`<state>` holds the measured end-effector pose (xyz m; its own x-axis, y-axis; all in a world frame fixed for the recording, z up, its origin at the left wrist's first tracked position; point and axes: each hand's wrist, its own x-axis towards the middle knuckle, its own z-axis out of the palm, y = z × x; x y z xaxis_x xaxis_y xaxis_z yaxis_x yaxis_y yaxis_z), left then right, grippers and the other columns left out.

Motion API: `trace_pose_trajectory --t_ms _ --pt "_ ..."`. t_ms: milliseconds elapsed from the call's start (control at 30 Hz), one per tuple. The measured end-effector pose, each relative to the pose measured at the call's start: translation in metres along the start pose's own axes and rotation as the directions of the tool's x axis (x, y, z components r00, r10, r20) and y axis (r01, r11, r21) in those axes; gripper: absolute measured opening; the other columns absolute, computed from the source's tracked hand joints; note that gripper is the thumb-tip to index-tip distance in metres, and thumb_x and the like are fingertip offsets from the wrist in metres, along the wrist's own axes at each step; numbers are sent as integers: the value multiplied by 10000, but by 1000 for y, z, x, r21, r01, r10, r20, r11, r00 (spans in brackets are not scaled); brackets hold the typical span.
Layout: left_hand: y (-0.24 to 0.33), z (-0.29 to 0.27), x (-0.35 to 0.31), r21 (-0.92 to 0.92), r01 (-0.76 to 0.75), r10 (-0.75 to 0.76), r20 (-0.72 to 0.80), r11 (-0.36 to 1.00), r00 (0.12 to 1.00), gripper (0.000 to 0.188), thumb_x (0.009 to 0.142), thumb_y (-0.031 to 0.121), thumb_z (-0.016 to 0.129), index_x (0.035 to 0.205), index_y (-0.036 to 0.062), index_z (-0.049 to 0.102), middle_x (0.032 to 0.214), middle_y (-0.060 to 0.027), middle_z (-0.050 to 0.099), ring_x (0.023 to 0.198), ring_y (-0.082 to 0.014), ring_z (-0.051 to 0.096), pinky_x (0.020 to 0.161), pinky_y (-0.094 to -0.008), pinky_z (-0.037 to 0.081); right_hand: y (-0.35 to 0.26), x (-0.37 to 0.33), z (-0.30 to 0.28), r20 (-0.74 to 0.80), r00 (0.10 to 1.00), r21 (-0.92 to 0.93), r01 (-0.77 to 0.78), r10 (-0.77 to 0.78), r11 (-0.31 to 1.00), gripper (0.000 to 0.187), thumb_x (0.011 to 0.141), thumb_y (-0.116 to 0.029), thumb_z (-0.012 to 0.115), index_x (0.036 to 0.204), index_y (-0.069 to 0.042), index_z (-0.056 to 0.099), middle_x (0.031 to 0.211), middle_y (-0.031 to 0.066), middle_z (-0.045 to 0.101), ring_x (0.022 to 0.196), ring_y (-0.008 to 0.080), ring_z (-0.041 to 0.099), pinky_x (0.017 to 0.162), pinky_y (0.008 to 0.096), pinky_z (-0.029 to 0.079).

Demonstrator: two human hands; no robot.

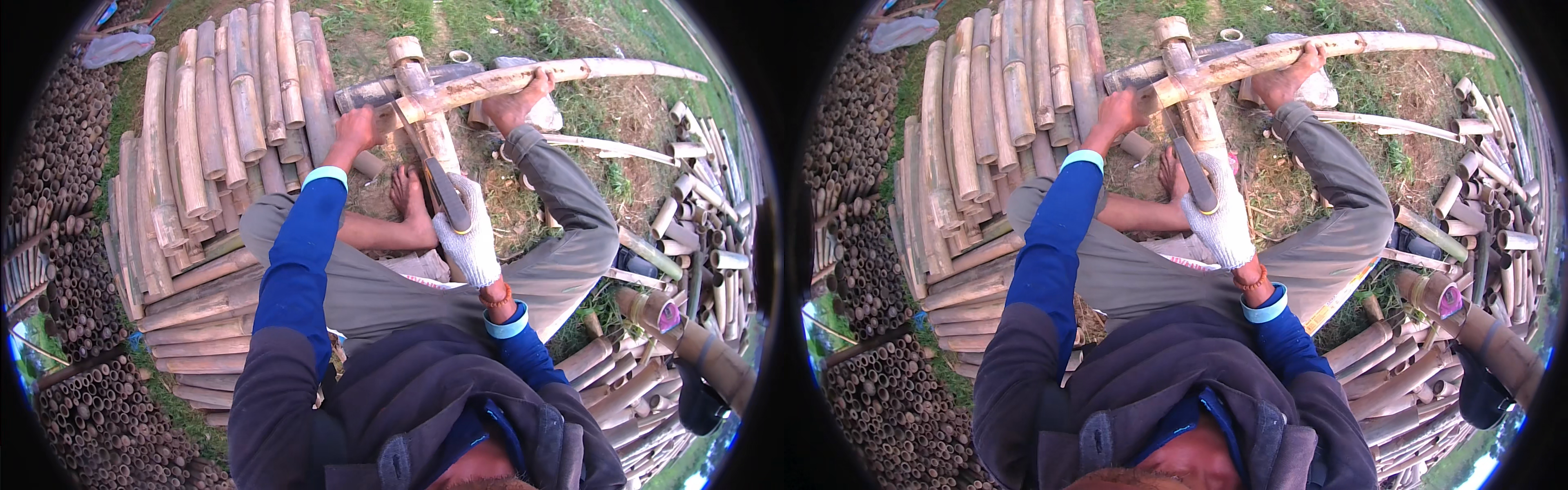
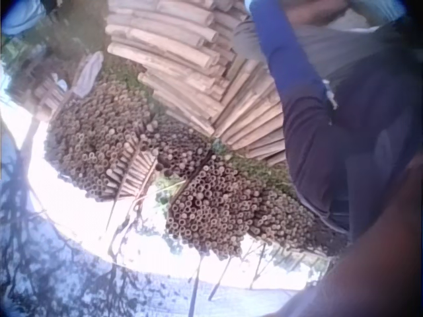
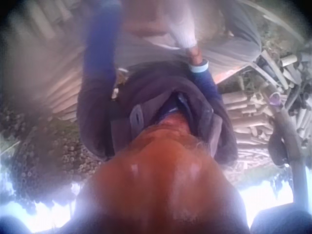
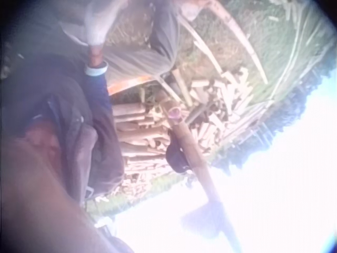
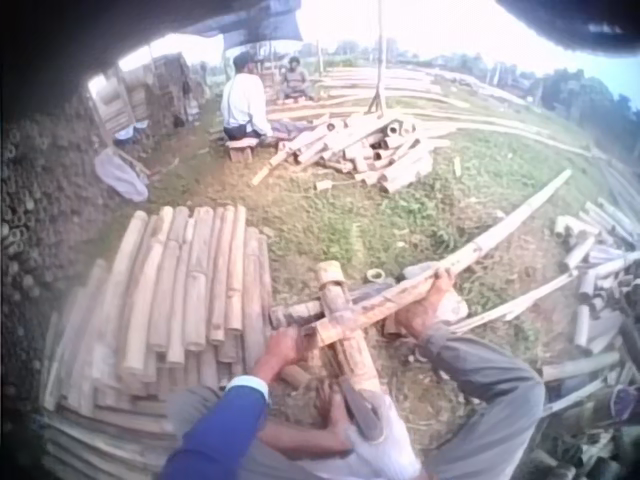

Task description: The person sits on the ground and uses a machete to split long bamboo poles into smaller sections. They repeatedly position the bamboo, strike it with the machete, and separate the split pieces, stacking them nearby.

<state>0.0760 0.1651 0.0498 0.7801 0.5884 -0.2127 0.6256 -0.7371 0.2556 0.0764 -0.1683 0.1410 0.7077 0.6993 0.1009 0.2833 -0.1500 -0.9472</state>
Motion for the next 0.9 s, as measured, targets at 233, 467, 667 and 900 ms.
trace_pose_trajectory --t_ms 233,467,667,900 --pt "-1 6 6 106 -91 102 -102 990 990 703 717 369 994 1230 -9 696 1205 -269 772 1182 -443 733 1015 -518 597 11 -3 -2 52 997 119 -67 61 991 711 891 -43 786 1546 -24 508 1435 179 628 1344 294 612 1152 412 489" --pt "0 0 13 35 -54 53 52 998 997 675 738 349 993 1221 -22 701 1214 -289 768 1191 -458 731 1027 -526 594 -7 -49 -25 40 997 -101 -54 59 993 662 871 -41 796 1482 -6 542 1334 193 648 1240 313 661 1104 417 514" --pt "5 -3 4 -6 -20 20 33 1000 999 647 741 312 976 1226 -24 710 1205 -309 764 1178 -474 734 1020 -532 598 -30 -89 -52 70 980 -144 -174 185 974 622 863 -15 757 1450 -14 553 1286 189 658 1177 314 689 1051 407 540" --pt "9 -1 7 33 -88 88 11 996 996 689 729 397 956 1207 -38 716 1182 -300 772 1163 -462 740 1019 -517 592 25 59 31 -17 1000 4 -15 15 1000 584 952 -128 789 1474 -12 555 1353 166 667 1244 272 638 1084 391 522"
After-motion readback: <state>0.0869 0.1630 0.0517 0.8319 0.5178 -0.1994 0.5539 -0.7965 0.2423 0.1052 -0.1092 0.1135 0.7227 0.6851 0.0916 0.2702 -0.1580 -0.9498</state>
